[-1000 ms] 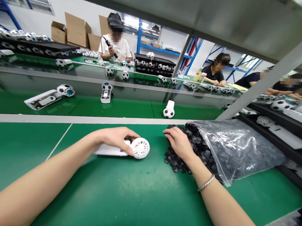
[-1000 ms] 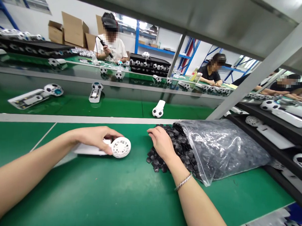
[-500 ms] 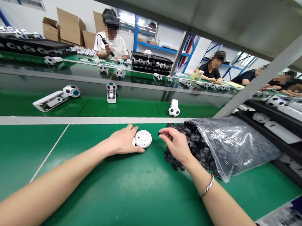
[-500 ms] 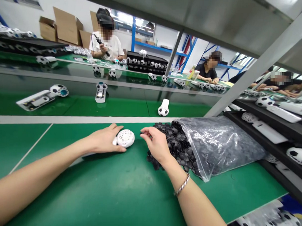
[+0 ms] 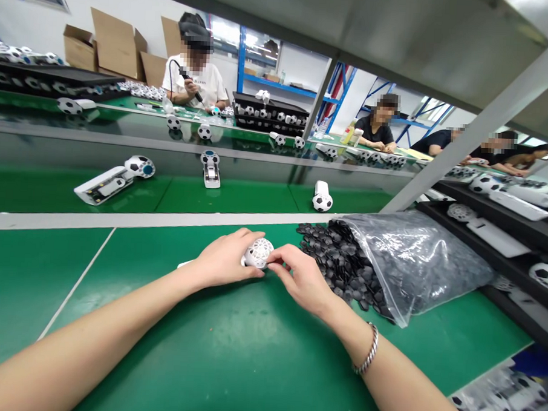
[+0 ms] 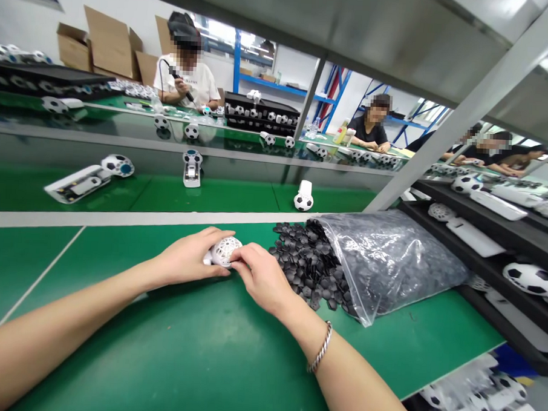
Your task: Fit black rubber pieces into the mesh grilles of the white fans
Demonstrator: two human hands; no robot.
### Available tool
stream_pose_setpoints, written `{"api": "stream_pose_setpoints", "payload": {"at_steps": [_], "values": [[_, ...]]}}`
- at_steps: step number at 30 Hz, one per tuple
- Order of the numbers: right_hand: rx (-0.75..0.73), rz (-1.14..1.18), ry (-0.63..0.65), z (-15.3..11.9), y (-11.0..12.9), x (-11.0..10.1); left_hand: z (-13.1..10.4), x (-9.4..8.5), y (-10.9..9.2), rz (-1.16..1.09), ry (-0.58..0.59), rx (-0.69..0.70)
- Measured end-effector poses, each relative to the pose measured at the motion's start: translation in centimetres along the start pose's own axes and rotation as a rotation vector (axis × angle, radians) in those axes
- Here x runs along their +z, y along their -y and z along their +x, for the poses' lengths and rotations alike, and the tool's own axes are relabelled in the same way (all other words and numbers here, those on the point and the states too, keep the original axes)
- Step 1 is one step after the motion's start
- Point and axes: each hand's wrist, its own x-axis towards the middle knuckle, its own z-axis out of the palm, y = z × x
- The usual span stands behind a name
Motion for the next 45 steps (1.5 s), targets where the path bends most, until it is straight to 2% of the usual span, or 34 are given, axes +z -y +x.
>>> {"api": "stream_pose_setpoints", "payload": {"at_steps": [6, 13, 17, 22, 27, 33, 36, 38, 41, 45], "values": [[0.013, -0.008, -0.054, 0.0, -0.3, 0.0, -0.1, -0.2, 0.1, -0.020, 0.013, -0.015], [0.032, -0.034, -0.054, 0.0, 0.5, 0.2, -0.2, -0.1, 0.1, -0.012, 0.016, -0.032], [0.062, 0.042, -0.027, 0.0, 0.5, 1.1, -0.1, -0.1, 0.1, -0.025, 0.018, -0.039], [0.115, 0.134, -0.138, 0.3, -0.3, 2.1, 0.0, -0.1, 0.4, -0.057, 0.009, -0.024], [0.154, 0.111, -0.206, 0.4, -1.0, 2.3, 0.1, -0.1, 0.5, -0.092, 0.009, -0.045], [0.200, 0.319, -0.051, 0.4, -1.5, 2.9, 0.2, -0.2, 0.2, -0.130, -0.021, -0.044], [0.185, 0.329, -0.025, 0.8, -2.0, 2.1, 0.0, -0.2, 0.1, -0.108, -0.004, -0.038], [0.196, 0.232, -0.056, 1.1, -2.7, 0.7, -0.1, -0.2, 0.0, -0.086, 0.017, -0.039], [0.226, -0.121, -0.143, 1.2, -4.1, -1.8, -0.2, -0.4, 0.4, -0.047, 0.065, -0.042], [0.348, -0.533, -0.065, 0.7, -5.8, -3.3, 0.1, -0.7, 1.2, 0.068, 0.047, 0.118]]}}
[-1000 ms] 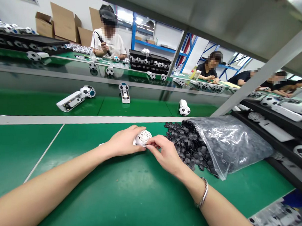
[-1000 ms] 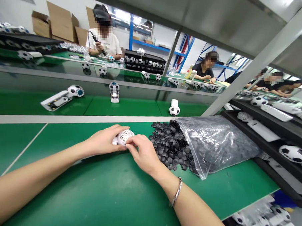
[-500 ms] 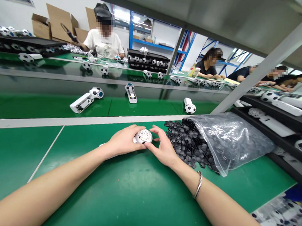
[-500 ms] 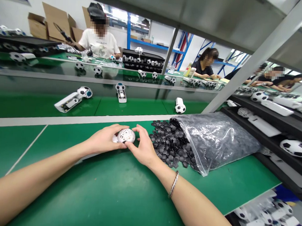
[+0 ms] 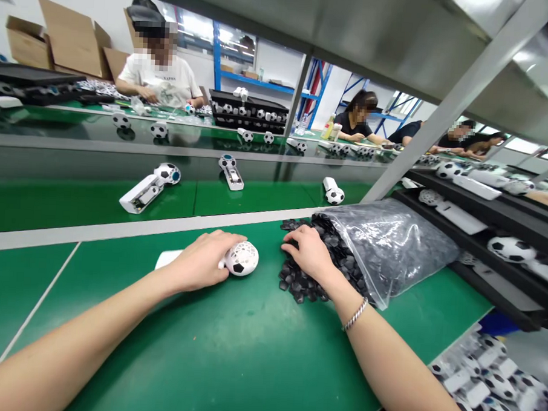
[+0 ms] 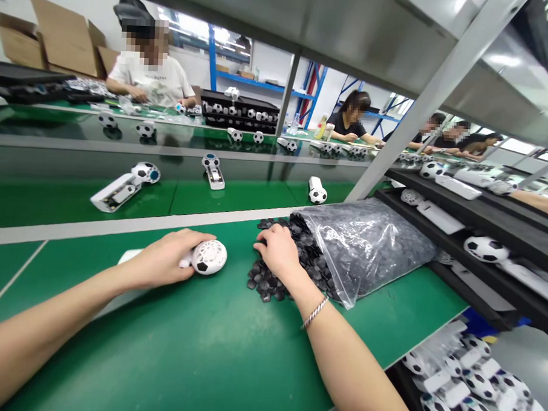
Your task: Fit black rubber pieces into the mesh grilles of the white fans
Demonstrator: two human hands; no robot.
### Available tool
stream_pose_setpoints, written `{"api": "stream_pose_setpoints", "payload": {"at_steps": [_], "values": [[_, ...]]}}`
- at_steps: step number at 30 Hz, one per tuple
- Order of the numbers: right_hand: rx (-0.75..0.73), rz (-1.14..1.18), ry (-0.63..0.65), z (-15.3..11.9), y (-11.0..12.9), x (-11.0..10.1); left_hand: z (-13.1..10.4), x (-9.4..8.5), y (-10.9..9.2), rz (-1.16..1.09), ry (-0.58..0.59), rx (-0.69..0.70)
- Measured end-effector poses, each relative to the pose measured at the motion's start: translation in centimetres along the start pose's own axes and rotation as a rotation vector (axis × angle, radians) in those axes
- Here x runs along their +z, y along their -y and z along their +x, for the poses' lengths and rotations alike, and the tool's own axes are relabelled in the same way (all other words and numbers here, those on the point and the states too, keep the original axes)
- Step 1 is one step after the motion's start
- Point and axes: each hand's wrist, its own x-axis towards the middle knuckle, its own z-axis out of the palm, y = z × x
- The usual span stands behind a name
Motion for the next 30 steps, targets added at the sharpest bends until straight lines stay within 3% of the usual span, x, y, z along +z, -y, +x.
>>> {"api": "stream_pose_setpoints", "payload": {"at_steps": [7, 14, 19, 26, 30], "values": [[-0.090, -0.047, 0.045, -0.1, 0.4, 0.4, 0.1, -0.2, -0.1, 0.121, -0.058, 0.066], [-0.172, 0.369, 0.065, -0.7, 1.9, 0.1, 0.2, 0.5, -0.5, 0.097, -0.107, 0.120], [-0.211, 0.538, 0.089, -1.2, 3.1, -0.9, 0.0, 0.3, -0.5, 0.002, -0.071, 0.116], [-0.415, 0.524, 0.161, -2.0, 5.1, -1.2, 0.2, 0.5, -0.6, -0.044, -0.075, 0.065], [-0.418, 0.461, 0.127, -2.3, 5.6, -0.6, 0.3, 0.8, -1.0, -0.062, -0.111, 0.026]]}}
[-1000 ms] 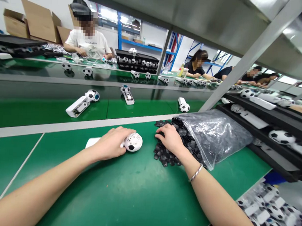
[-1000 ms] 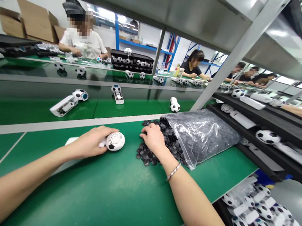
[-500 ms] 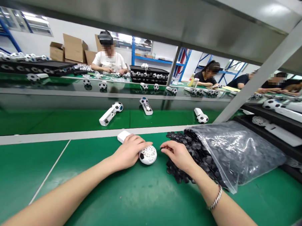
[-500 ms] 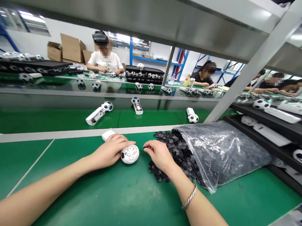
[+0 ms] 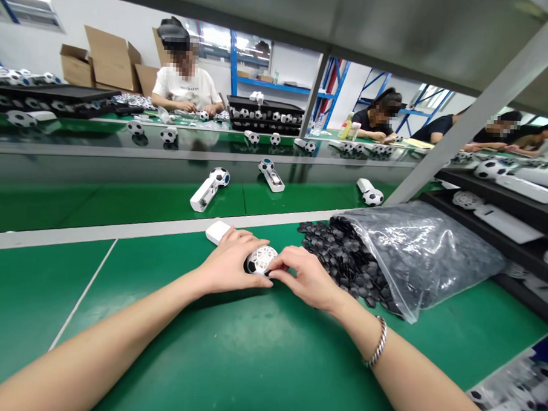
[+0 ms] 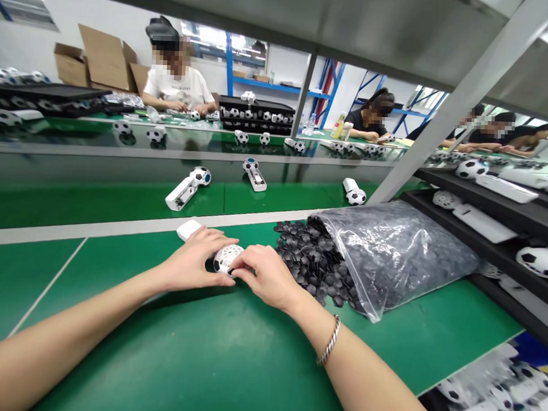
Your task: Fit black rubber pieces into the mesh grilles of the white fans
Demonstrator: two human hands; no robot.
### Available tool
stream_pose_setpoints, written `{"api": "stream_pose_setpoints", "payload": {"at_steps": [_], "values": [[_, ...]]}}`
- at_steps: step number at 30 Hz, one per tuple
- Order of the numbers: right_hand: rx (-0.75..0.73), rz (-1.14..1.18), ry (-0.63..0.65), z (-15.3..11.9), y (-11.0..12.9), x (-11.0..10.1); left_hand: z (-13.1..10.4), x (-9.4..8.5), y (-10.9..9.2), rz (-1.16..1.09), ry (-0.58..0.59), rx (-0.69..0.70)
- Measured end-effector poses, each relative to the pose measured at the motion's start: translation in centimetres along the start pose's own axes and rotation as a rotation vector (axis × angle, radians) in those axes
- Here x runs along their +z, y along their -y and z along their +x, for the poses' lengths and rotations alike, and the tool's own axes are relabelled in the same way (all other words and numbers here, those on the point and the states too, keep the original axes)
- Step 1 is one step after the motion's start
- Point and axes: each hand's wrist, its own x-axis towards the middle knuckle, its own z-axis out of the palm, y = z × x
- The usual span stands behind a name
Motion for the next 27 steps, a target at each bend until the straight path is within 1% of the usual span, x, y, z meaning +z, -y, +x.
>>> {"api": "stream_pose_setpoints", "payload": {"at_steps": [3, 5, 6, 8, 10, 13, 16, 17, 18, 21, 22, 23, 25, 27], "values": [[0.028, 0.089, -0.078, -0.1, -0.6, 0.3, 0.0, 0.2, -0.3, -0.012, -0.033, -0.018], [0.061, 0.154, -0.102, -0.2, -1.2, 0.4, -0.1, 0.2, -0.4, -0.015, -0.047, -0.023], [0.082, 0.193, -0.088, -0.2, -1.5, 0.5, -0.1, 0.2, -0.5, -0.013, -0.052, -0.021], [0.111, 0.295, -0.020, -0.3, -1.9, 0.9, -0.1, 0.2, -0.6, -0.014, -0.072, -0.007], [0.114, 0.387, 0.024, -0.4, -2.0, 1.4, 0.0, 0.2, -0.6, -0.033, -0.099, 0.025], [0.107, 0.437, -0.013, -0.3, -1.7, 2.1, -0.1, 0.2, -0.3, -0.076, -0.125, 0.064], [0.135, 0.432, -0.023, 0.1, -2.0, 1.9, -0.3, 0.3, -0.1, -0.097, -0.113, 0.071], [0.163, 0.374, -0.036, 0.3, -2.4, 1.5, -0.4, 0.4, 0.0, -0.097, -0.107, 0.069], [0.200, 0.266, -0.065, 0.5, -2.9, 1.0, -0.4, 0.5, 0.0, -0.091, -0.102, 0.067], [0.370, -0.288, -0.162, 0.7, -4.9, -0.9, -0.5, 0.8, 0.2, -0.056, -0.082, 0.066], [0.422, -0.441, -0.171, 0.7, -5.5, -1.4, -0.6, 0.8, 0.2, -0.049, -0.065, 0.070], [0.464, -0.543, -0.162, 0.6, -6.1, -1.9, -0.6, 0.8, 0.3, -0.051, -0.038, 0.076], [0.503, -0.610, -0.132, 0.4, -7.0, -2.3, -0.7, 0.7, 0.2, -0.071, 0.027, 0.081], [0.488, -0.618, -0.101, 0.2, -7.2, -2.2, -0.8, 0.7, -0.2, -0.091, 0.074, 0.070]]}}
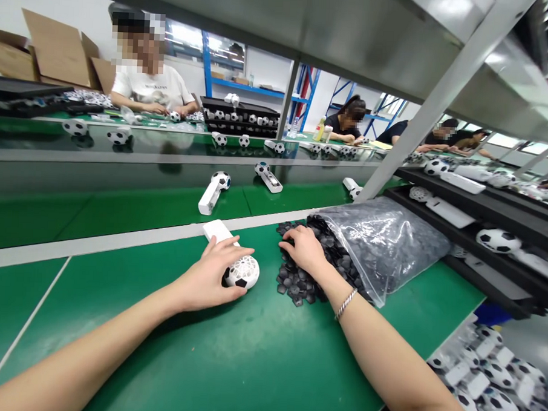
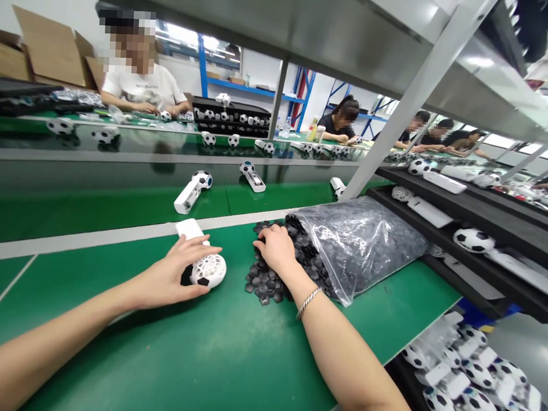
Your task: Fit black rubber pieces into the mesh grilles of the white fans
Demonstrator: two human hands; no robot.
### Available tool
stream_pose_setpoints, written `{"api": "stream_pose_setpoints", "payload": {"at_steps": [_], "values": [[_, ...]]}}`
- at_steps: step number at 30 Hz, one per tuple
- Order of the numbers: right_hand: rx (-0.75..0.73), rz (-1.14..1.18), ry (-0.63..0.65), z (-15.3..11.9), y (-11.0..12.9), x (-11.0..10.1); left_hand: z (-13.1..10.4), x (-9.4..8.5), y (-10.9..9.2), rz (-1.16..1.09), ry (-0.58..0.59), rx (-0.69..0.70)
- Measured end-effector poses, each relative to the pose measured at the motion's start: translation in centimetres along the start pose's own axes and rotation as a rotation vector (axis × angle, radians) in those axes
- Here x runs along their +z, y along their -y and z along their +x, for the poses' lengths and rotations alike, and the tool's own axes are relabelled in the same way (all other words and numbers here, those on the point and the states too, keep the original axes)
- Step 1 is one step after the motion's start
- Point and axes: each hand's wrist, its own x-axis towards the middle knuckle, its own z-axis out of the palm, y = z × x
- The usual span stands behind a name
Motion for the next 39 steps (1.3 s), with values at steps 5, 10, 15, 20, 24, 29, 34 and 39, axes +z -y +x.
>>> {"api": "stream_pose_setpoints", "payload": {"at_steps": [5, 10, 15, 20, 24, 29, 34, 39], "values": [[-0.078, -0.055, 0.032, -0.3, 0.8, 0.1, -0.1, 0.8, -1.1, -0.097, -0.089, -0.120], [-0.076, -0.027, -0.002, -0.2, 0.8, 0.3, -0.1, 0.9, -0.7, -0.179, -0.077, -0.059], [-0.164, 0.147, 0.009, -0.7, 1.3, -0.4, -0.1, 0.2, -0.2, -0.233, -0.021, -0.055], [-0.403, 0.591, 0.087, -2.4, 3.9, -2.4, -0.1, -0.1, 0.4, -0.271, 0.003, 0.026], [-0.525, 0.820, 0.182, -3.4, 5.5, -2.9, 0.0, 0.2, 0.9, -0.317, -0.028, 0.084], [-0.510, 0.877, 0.219, -3.6, 5.9, -2.1, 0.2, 0.8, 0.7, -0.336, -0.075, 0.066], [-0.373, 0.981, 0.211, -3.3, 5.9, -1.5, 0.2, 0.7, 0.0, -0.323, -0.066, 0.036], [-0.267, 1.119, 0.287, -3.1, 5.8, -0.6, 0.2, 0.8, -0.5, -0.299, -0.115, -0.014]]}}
